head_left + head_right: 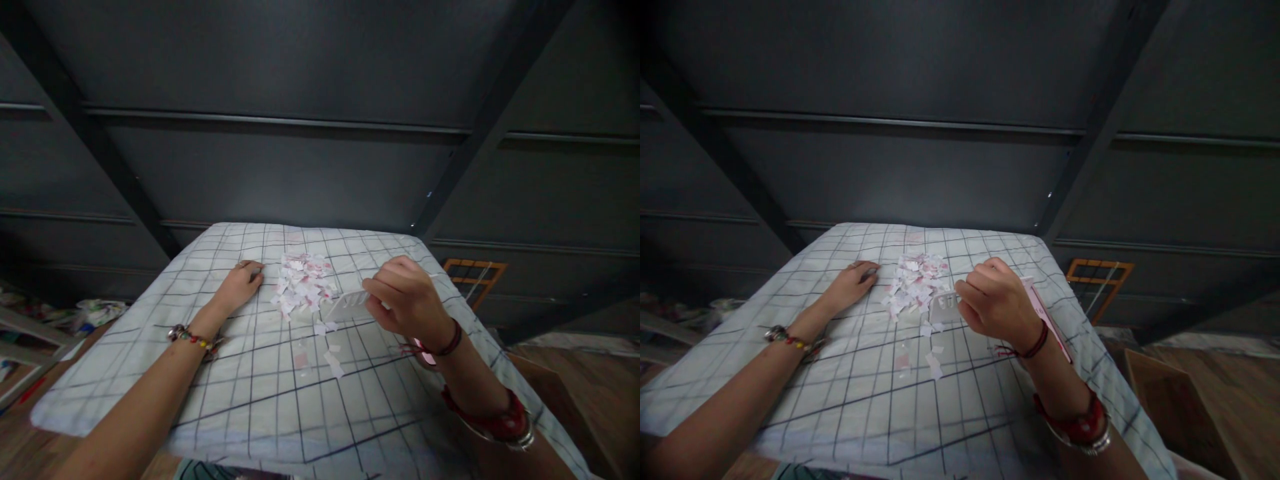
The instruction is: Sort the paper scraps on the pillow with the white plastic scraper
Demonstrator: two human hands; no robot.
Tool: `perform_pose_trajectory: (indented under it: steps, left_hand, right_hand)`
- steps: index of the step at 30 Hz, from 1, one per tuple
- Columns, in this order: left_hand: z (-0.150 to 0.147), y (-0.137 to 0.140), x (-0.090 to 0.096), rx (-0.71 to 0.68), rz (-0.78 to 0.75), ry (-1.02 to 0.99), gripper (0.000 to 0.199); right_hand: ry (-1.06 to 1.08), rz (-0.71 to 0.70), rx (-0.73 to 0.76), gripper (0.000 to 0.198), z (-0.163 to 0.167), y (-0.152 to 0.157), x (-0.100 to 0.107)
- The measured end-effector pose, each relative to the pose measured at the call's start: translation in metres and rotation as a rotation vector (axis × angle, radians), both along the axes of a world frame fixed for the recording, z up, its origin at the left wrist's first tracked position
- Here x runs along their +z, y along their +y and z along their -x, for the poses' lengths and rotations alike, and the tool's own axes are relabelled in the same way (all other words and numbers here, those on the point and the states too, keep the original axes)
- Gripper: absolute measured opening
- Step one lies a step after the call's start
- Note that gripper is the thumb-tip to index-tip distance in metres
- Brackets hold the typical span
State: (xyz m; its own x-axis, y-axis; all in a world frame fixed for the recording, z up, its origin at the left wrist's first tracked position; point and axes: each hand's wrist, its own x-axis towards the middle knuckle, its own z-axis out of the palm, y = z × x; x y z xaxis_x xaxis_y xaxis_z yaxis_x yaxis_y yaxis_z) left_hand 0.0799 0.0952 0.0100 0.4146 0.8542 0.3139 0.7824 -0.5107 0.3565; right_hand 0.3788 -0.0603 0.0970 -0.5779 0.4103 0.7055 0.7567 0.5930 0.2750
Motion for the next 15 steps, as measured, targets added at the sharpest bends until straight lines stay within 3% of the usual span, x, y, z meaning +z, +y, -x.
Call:
perform_pose_trajectory:
  steps: [8, 15]
  left_hand:
    - [0.0014, 0.0001, 0.0007, -0.005, 0.014, 0.023, 0.036]
    - [0.0013, 0.0006, 0.0001, -0.007, 0.012, 0.012, 0.035]
  right_hand:
    - [0.008, 0.043, 0.038, 0.020, -0.0049, -0.0043, 0.0057]
    - [0.000, 0.009, -0.017, 0.023, -0.0009, -0.0021, 0.0020]
